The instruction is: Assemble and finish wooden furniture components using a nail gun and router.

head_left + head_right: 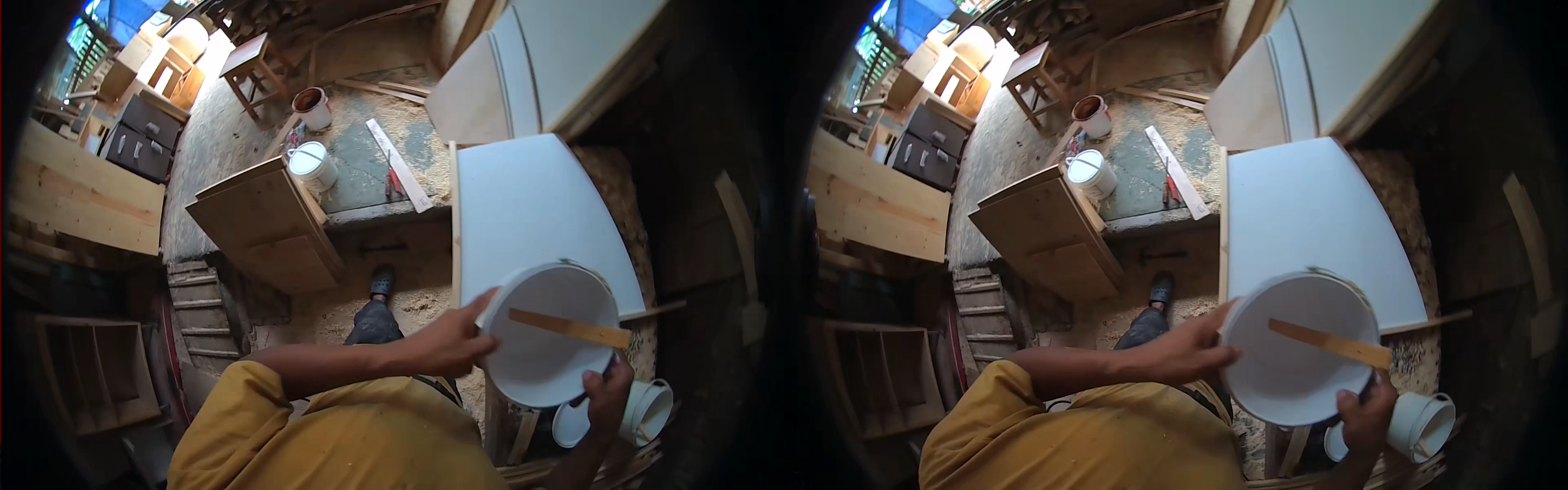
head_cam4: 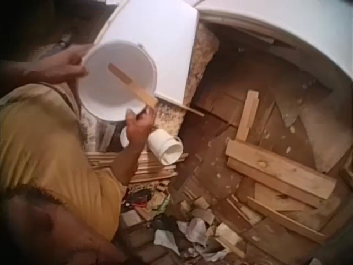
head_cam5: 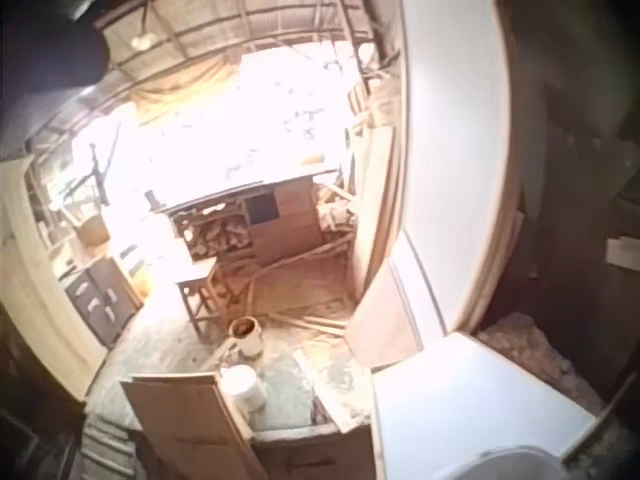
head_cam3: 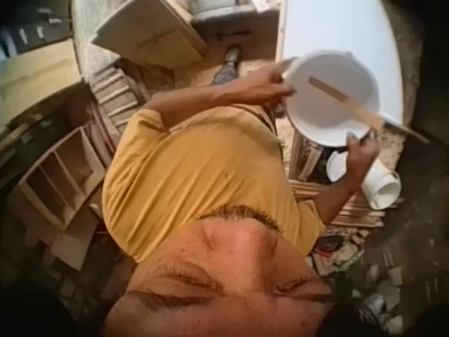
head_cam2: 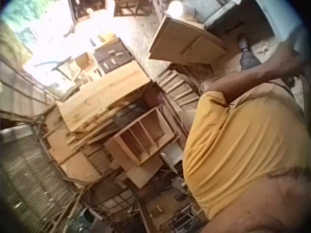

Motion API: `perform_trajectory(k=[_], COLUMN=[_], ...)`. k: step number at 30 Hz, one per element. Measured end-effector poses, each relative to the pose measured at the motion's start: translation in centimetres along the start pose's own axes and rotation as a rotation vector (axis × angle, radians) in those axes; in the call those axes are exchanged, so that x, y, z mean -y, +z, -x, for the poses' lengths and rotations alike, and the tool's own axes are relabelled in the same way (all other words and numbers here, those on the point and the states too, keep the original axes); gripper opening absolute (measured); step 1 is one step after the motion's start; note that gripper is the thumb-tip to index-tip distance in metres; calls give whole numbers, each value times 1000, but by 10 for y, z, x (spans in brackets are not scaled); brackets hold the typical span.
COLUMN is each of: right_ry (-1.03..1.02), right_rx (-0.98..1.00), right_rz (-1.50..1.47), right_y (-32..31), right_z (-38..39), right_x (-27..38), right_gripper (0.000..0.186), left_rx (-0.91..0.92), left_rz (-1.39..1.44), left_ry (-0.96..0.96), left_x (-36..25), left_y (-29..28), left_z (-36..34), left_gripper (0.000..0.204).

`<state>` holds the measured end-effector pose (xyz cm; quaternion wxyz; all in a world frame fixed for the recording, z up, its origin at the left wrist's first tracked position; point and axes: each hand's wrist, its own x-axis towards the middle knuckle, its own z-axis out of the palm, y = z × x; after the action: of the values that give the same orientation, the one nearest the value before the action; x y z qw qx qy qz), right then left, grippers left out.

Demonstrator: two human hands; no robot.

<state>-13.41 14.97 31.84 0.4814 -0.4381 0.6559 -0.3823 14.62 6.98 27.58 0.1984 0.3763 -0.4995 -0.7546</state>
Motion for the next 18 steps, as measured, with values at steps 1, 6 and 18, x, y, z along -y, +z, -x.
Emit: perform_trajectory(k=[1, 6, 18], right_ry=[-72, 27, 580], right_rx=[42, 202, 60], right_rz=[42, 20, 466], right_y=[27, 157, 308], right_z=[-23, -111, -77], right_x=[8, 52, -138], right_gripper=[49, 70, 54], left_rx=[-17, -372, -925], left_rz=[13, 162, 272], left_ry=[5, -79, -206], left_x=[2, 8, 218], left_y=[-23, -164, -525], left_z=[10, 40, -49], left_gripper=[73, 51, 41])
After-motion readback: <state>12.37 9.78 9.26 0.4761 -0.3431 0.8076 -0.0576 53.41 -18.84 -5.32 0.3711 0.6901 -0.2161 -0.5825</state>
